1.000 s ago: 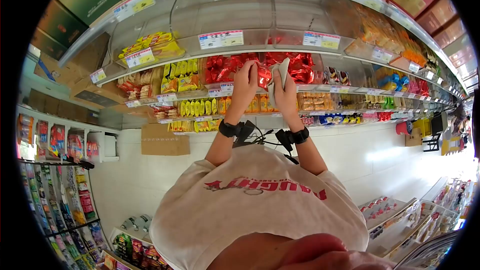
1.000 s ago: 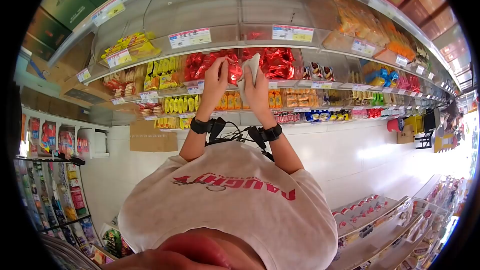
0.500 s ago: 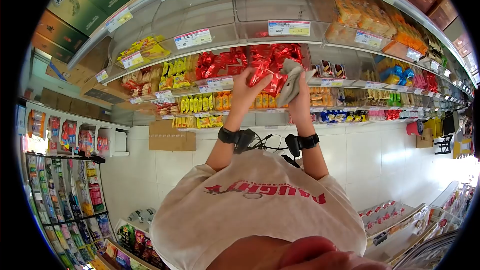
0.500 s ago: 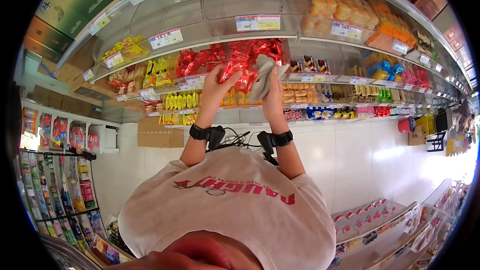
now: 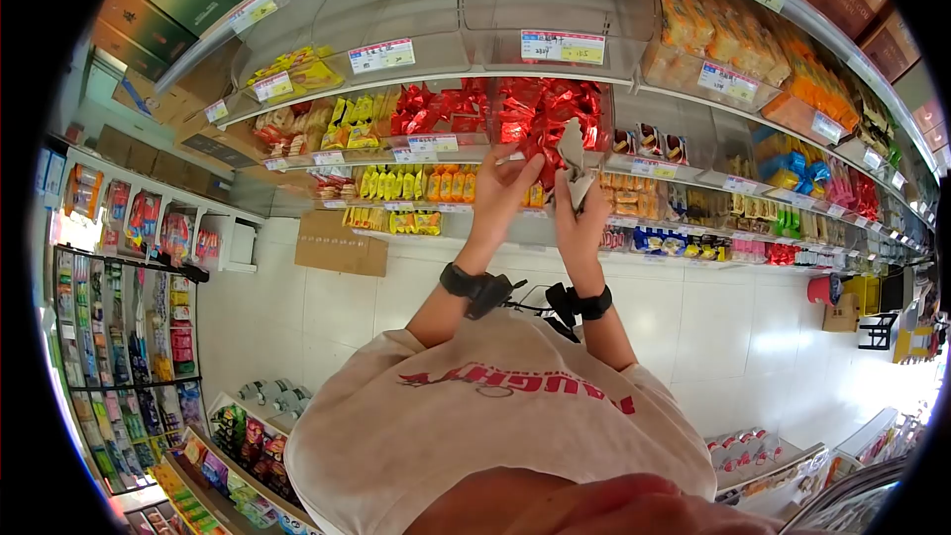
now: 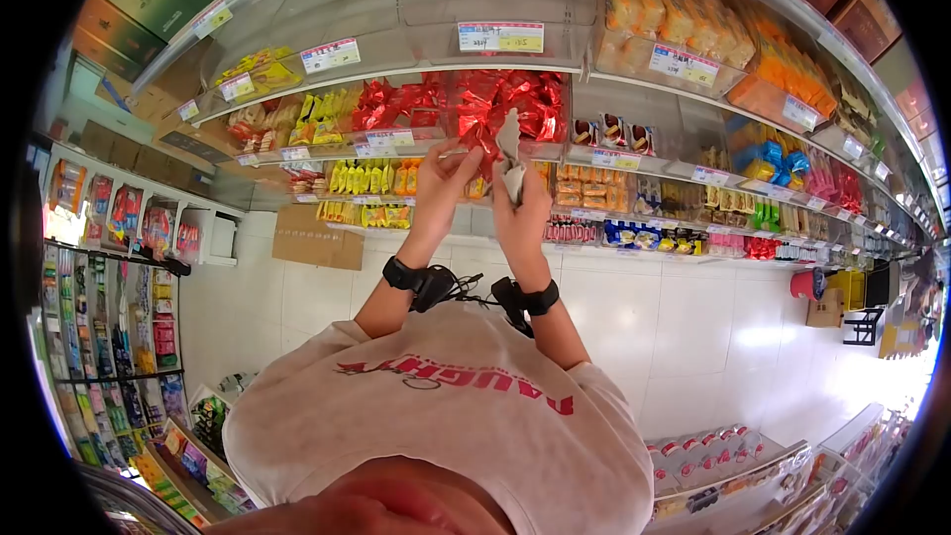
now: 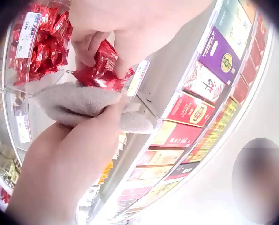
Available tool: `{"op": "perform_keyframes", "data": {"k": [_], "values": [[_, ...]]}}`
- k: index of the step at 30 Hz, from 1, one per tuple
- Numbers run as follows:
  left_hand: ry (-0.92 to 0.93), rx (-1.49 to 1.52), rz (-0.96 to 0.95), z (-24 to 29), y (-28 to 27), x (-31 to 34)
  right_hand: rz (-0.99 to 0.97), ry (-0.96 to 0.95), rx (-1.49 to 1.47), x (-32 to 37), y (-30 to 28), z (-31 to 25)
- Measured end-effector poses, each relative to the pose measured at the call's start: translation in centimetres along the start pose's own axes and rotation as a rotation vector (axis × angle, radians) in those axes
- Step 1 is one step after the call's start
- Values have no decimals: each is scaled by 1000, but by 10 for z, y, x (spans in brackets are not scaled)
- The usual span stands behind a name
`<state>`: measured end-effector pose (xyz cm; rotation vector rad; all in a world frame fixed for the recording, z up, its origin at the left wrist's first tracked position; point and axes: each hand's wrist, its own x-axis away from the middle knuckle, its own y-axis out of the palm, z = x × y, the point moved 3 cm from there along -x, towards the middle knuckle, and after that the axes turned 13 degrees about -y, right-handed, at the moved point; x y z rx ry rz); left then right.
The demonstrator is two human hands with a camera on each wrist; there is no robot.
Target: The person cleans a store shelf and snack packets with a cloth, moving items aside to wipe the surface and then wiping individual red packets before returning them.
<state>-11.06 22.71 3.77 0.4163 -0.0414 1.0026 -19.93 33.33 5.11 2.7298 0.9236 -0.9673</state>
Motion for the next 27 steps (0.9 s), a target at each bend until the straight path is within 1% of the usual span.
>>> {"op": "perform_keyframes", "data": {"k": [1, 2, 5, 6, 9, 12, 15, 16, 19, 21, 23, 24, 26, 27], "values": [[-7, -1, 7, 3, -2, 1, -40, 28, -25, 0, 4, -6], [-16, 0, 12, 7, -4, 4, -139, 74, -54, 1, 8, -12], [-32, 8, -11, 9, -16, 2, -267, 19, -64, 10, 26, -13], [-34, 12, -22, 13, -19, 2, -306, 15, -174, 9, 33, -17], [-42, -82, -77, 25, -30, 15, -242, -106, -87, 5, 56, -21], [174, -376, -120, 26, -58, 12, -146, 63, -237, 3, 77, -9], [264, -409, -155, 44, -74, 21, -170, 485, -326, -1, 87, 1], [248, -341, -136, 46, -81, 22, -89, 521, -405, 1, 90, -14], [182, -174, -111, 59, -94, 28, 31, 352, -425, 7, 109, -21], [104, -104, -121, 69, -100, 34, -14, 376, -399, 12, 117, -25], [195, -241, -93, 74, -121, 31, -59, 387, -386, 19, 125, -34], [237, -312, -79, 77, -133, 30, -79, 386, -387, 20, 128, -47], [165, -381, -131, 79, -157, 26, -128, 380, -402, 22, 132, -60], [128, -415, -162, 76, -166, 24, -102, 378, -409, 24, 136, -63]]}}
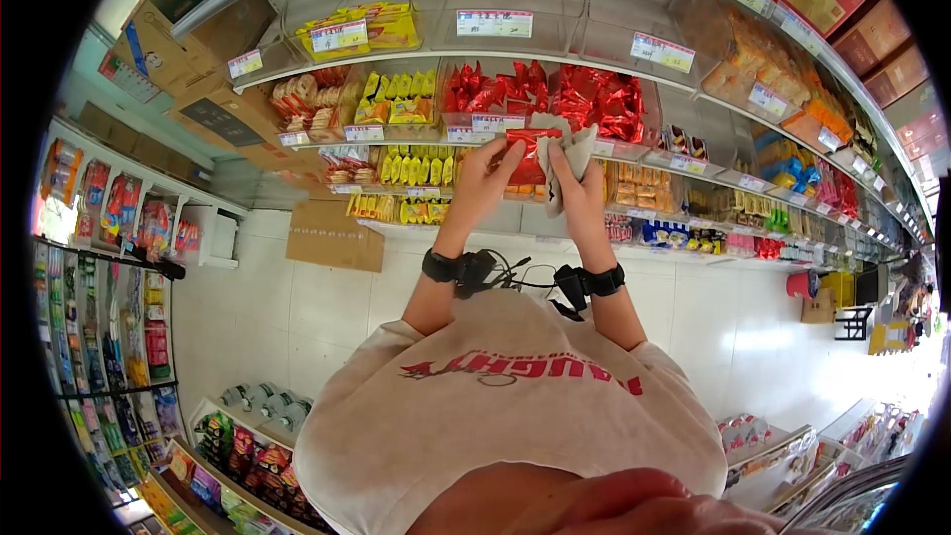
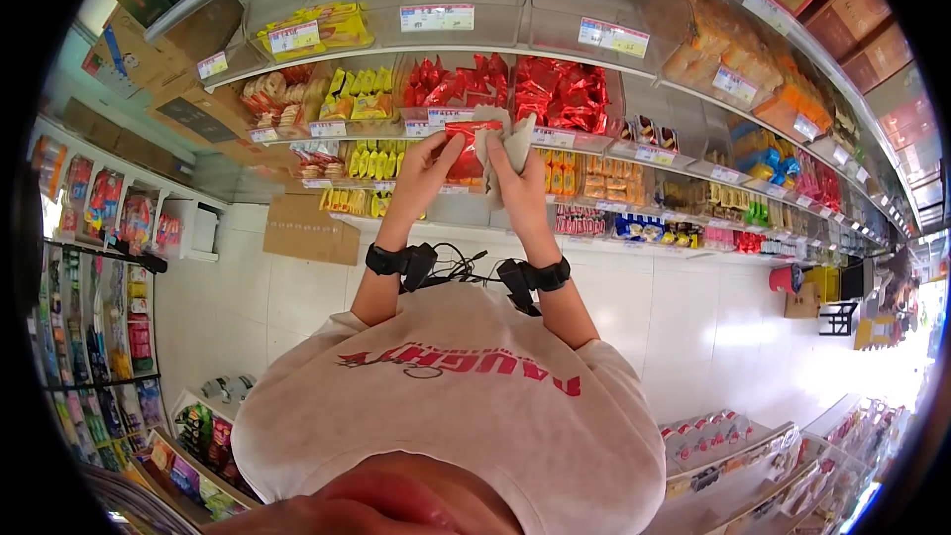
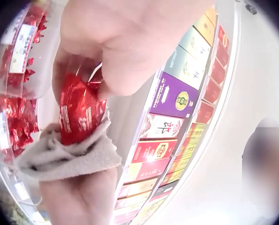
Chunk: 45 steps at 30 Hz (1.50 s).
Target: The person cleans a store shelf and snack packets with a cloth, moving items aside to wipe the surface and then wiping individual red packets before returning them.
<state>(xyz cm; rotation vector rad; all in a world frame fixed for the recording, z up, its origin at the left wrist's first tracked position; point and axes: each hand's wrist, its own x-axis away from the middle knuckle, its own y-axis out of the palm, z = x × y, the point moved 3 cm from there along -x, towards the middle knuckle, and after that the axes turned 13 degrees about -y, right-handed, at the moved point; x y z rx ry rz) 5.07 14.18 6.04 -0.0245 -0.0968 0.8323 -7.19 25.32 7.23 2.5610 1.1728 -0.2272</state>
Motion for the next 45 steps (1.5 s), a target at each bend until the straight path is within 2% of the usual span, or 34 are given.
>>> {"op": "perform_keyframes", "data": {"k": [2, 4, 6, 9, 11, 12, 13, 17, 19, 20, 23, 26, 28, 29, 32, 33, 36, 38, 40, 43, 45], "values": [[35, -25, 2, -8, -6, 4, 48, -15, -17, 2, 10, 1], [103, -41, 16, 2, -12, 16, 4, -70, 96, 2, 11, 10], [33, -8, -30, -10, -22, 19, -31, -178, 233, 2, 15, 12], [-17, 153, -112, -16, -37, 24, -36, -51, 221, 12, 20, 12], [-17, 278, -150, -18, -43, 26, 62, 36, 55, 19, 32, 13], [-6, 262, -84, -18, -46, 28, 109, 73, -32, 21, 40, 13], [8, 246, -13, -18, -49, 29, 89, 56, 12, 22, 47, 11], [74, 302, 263, -38, -68, 26, -214, 62, 178, 27, 73, 9], [67, 337, 274, -40, -72, 27, -313, 105, 326, 26, 73, 12], [65, 353, 270, -40, -73, 26, -353, 124, 402, 24, 72, 13], [-50, 473, 75, -32, -72, 25, -328, 109, 432, 33, 66, 10], [-97, 322, -82, -41, -69, 18, -267, 80, 432, 39, 49, 9], [-90, 353, -75, -40, -64, 16, -148, 50, 407, 41, 42, -1], [-61, 397, -41, -37, -60, 15, -88, 67, 200, 41, 31, 11], [25, 438, 18, -24, -43, 17, 16, 43, 81, 41, 26, -5], [53, 435, 34, -20, -36, 19, -43, 98, 139, 43, 20, -3], [31, 507, -12, -14, -3, 24, -222, -101, 381, 41, 8, -8], [33, 414, -87, -23, 7, 22, -242, -47, 437, 41, -14, -10], [-10, 357, -162, -10, 24, 29, -301, 3, 471, 43, -35, -22], [-76, 393, -253, 14, 62, 41, -215, 56, 158, 55, -75, -38], [16, 481, -184, 24, 91, 43, -65, -2, -54, 58, -98, -39]]}}
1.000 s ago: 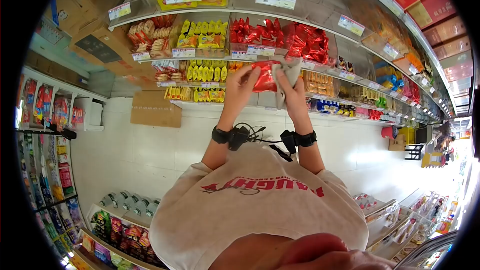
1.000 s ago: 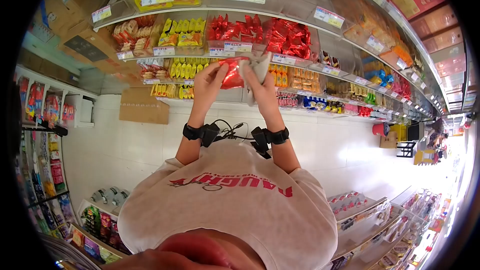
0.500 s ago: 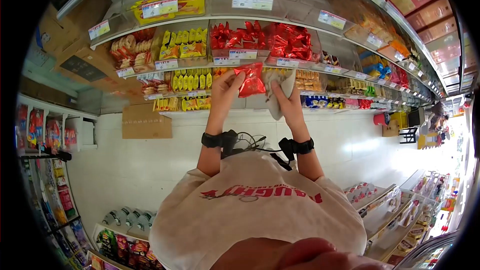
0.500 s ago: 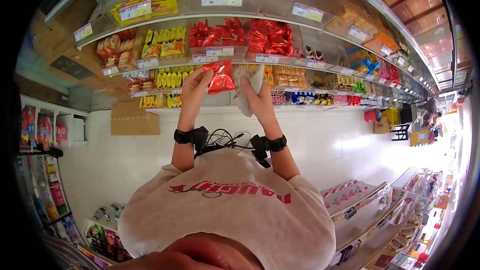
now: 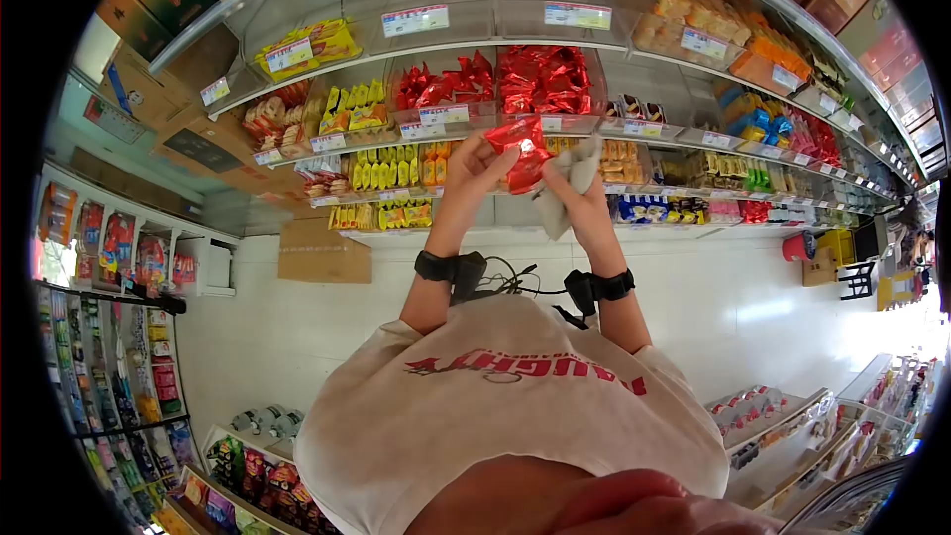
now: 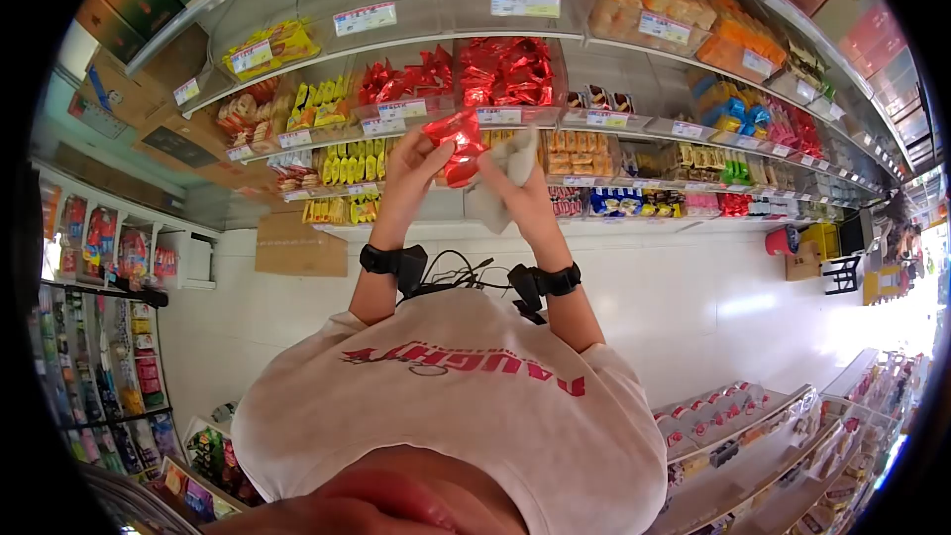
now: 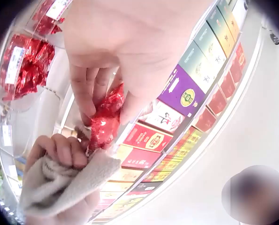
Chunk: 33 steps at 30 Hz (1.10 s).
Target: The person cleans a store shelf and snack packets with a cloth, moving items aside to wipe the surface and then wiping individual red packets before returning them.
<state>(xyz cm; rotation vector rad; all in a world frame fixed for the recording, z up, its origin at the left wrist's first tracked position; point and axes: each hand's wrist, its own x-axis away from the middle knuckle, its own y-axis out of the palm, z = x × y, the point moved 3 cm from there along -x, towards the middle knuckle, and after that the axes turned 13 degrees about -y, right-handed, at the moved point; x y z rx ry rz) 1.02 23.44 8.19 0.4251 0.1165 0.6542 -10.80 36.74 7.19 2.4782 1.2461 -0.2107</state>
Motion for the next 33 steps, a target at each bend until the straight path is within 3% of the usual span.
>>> {"op": "perform_keyframes", "data": {"k": [2, 5, 8, 12, 18, 21, 25, 28, 31, 33], "values": [[81, 10, 42, -5, 24, -2, 145, -48, -242, 2, -19, 0], [131, -89, 98, -21, 50, -5, 418, 96, -442, 9, -44, 6], [92, -187, 132, -44, 76, -4, 181, -133, -96, 21, -58, 3], [18, -215, 67, -57, 102, -3, 88, -47, 66, 34, -89, -5], [50, -189, 57, -62, 131, -1, 134, 10, -150, 43, -100, -1], [4, -252, 91, -61, 130, -2, 64, -109, -159, 46, -90, -7], [24, -277, 45, -54, 126, 3, -93, 18, -290, 45, -96, -15], [114, -235, 32, -54, 129, 5, -287, 45, 18, 37, -121, 1], [133, -230, 45, -49, 123, 1, 197, 8, -47, 30, -157, 20], [88, -339, -10, -49, 112, -3, 416, -44, -242, 21, -159, 12]]}}
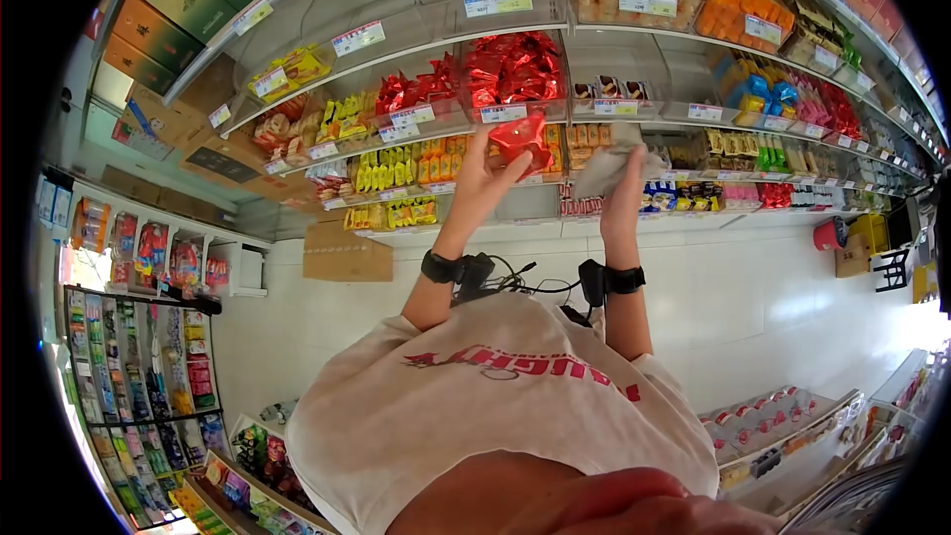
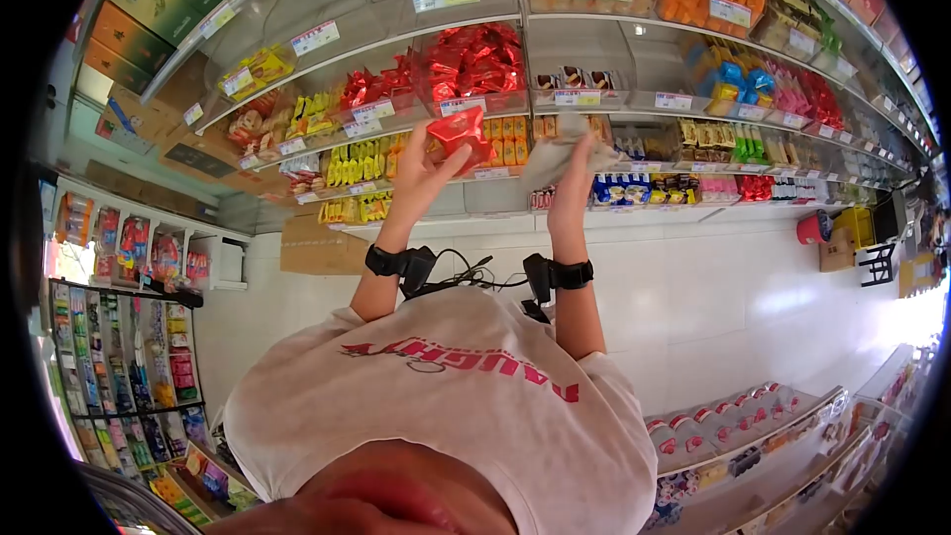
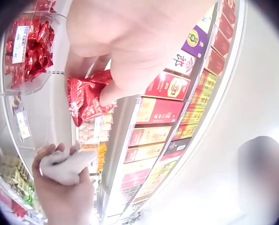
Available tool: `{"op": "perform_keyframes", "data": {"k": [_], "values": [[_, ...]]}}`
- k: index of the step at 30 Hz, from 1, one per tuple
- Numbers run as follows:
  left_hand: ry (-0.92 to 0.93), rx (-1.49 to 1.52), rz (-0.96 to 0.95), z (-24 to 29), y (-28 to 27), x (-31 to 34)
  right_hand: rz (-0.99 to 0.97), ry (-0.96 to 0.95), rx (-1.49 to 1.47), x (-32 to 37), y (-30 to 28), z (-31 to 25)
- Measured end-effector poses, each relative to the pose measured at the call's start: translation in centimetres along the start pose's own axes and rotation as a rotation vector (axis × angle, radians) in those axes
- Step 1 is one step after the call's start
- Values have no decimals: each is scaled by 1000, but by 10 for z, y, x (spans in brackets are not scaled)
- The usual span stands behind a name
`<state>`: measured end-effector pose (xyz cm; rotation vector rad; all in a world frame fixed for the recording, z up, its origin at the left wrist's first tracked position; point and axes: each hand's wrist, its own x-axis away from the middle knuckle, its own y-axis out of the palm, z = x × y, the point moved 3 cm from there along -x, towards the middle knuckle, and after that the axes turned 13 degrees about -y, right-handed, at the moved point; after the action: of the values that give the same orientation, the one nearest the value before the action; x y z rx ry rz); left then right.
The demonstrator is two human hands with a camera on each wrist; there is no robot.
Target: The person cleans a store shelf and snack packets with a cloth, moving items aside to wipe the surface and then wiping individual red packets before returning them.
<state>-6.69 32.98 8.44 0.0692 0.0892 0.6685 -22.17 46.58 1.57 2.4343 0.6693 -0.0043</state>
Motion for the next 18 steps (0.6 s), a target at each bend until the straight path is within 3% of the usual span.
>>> {"op": "perform_keyframes", "data": {"k": [1, 4, 9, 12, 13, 16, 18], "values": [[-21, -51, -39, -2, -3, -2, 114, -21, -97, -2, 4, -9], [-95, -204, -34, -11, -3, -5, 105, 96, 126, 17, 44, -8], [-44, -174, -58, -22, -27, -23, -96, 36, -165, 28, 88, 11], [-84, -173, -106, -25, -47, -21, -133, -73, 211, 31, 105, 17], [-91, -200, -109, -26, -53, -21, -78, -23, 90, 30, 114, 15], [-42, -211, -125, -19, -65, -18, -149, -2, 105, 23, 117, 30], [-40, -126, -103, -21, -77, -17, -80, 12, 95, 17, 113, 51]]}}
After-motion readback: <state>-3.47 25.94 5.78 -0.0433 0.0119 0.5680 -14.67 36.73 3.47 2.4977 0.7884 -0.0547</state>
